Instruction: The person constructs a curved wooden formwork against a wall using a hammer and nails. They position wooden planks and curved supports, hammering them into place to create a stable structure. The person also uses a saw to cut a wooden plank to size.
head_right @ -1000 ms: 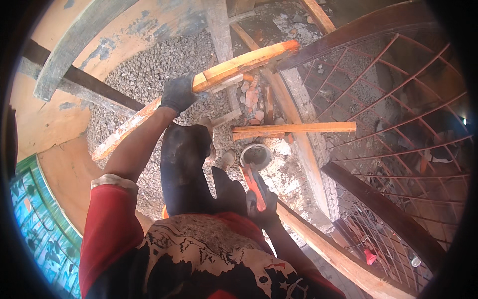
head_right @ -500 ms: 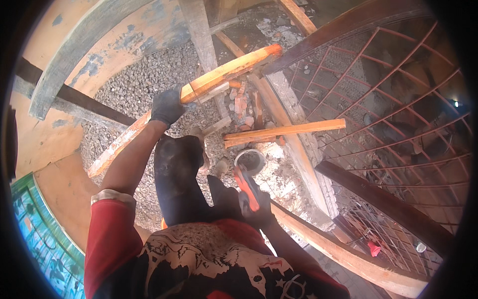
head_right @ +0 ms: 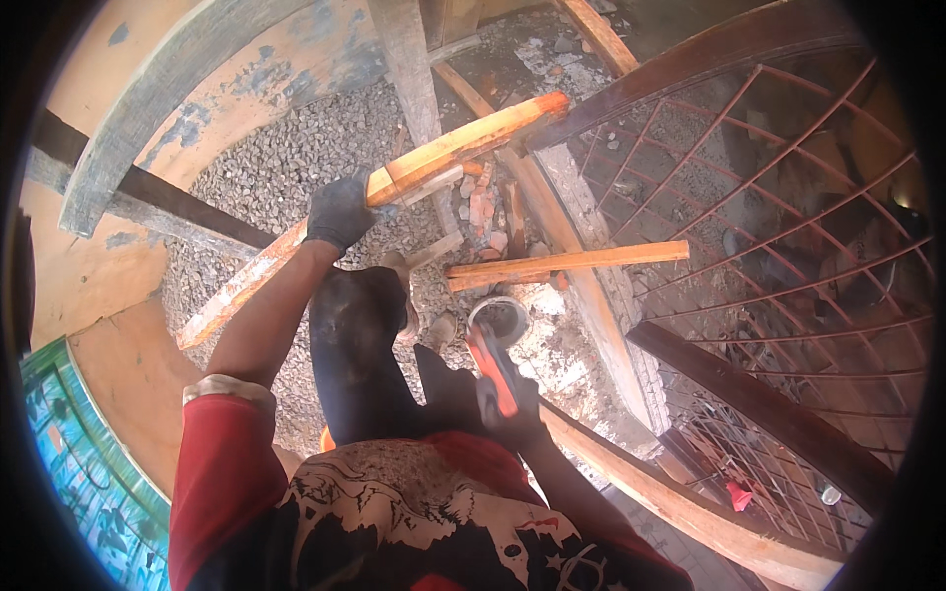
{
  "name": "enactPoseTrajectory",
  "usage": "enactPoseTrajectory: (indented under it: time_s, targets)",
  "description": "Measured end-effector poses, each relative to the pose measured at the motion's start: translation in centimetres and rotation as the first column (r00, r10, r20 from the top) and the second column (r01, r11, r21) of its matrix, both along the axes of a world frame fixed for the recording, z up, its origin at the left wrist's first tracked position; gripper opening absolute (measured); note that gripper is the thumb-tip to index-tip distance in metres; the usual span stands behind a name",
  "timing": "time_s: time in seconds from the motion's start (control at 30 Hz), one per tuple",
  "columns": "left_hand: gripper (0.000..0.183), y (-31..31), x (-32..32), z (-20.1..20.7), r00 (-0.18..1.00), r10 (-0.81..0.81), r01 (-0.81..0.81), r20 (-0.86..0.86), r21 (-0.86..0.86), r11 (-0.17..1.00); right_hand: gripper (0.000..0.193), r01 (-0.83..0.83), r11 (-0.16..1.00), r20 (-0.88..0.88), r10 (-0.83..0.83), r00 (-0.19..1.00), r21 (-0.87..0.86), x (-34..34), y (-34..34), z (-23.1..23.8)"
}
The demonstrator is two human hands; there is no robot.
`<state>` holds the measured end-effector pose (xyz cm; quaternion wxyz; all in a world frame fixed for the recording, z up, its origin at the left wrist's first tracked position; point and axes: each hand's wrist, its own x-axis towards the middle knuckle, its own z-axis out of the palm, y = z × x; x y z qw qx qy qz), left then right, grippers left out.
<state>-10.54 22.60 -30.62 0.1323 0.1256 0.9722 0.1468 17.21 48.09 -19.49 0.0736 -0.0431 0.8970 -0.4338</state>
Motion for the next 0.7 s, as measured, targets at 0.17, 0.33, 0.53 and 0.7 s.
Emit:
enactPoseTrajectory:
  time_s: [0.17, 0.33, 0.53, 0.7]
  targets:
    - [0.046, -0.5, -1.3, -2.0, 0.999, -0.027, 0.027, -0.030, -0.003, 1.000, 0.043, 0.044, 0.996, -0.336, -0.067, 0.940, -0.075, -21.1, -6.8, -4.9]
    - [0.051, -0.4, -0.2, -1.0, 0.998, -0.067, 0.067, 0.001, -0.027, 0.997, 0.058, -0.008, 0.997, -0.142, -0.003, 0.990, -0.073, -5.7, -2.0, -2.9]
    - [0.054, 0.6, -0.8, 0.3, 0.999, -0.036, 0.036, -0.002, 0.001, 0.999, 0.049, 0.057, 0.984, -0.203, -0.091, 0.975, -0.169, -6.6, -1.5, -5.1]
    - [0.055, -0.2, 0.1, -2.3, 0.999, -0.039, 0.039, -0.009, -0.063, 0.997, 0.044, 0.010, 0.994, -0.259, -0.038, 0.965, -0.107, -19.9, -6.4, -4.3]
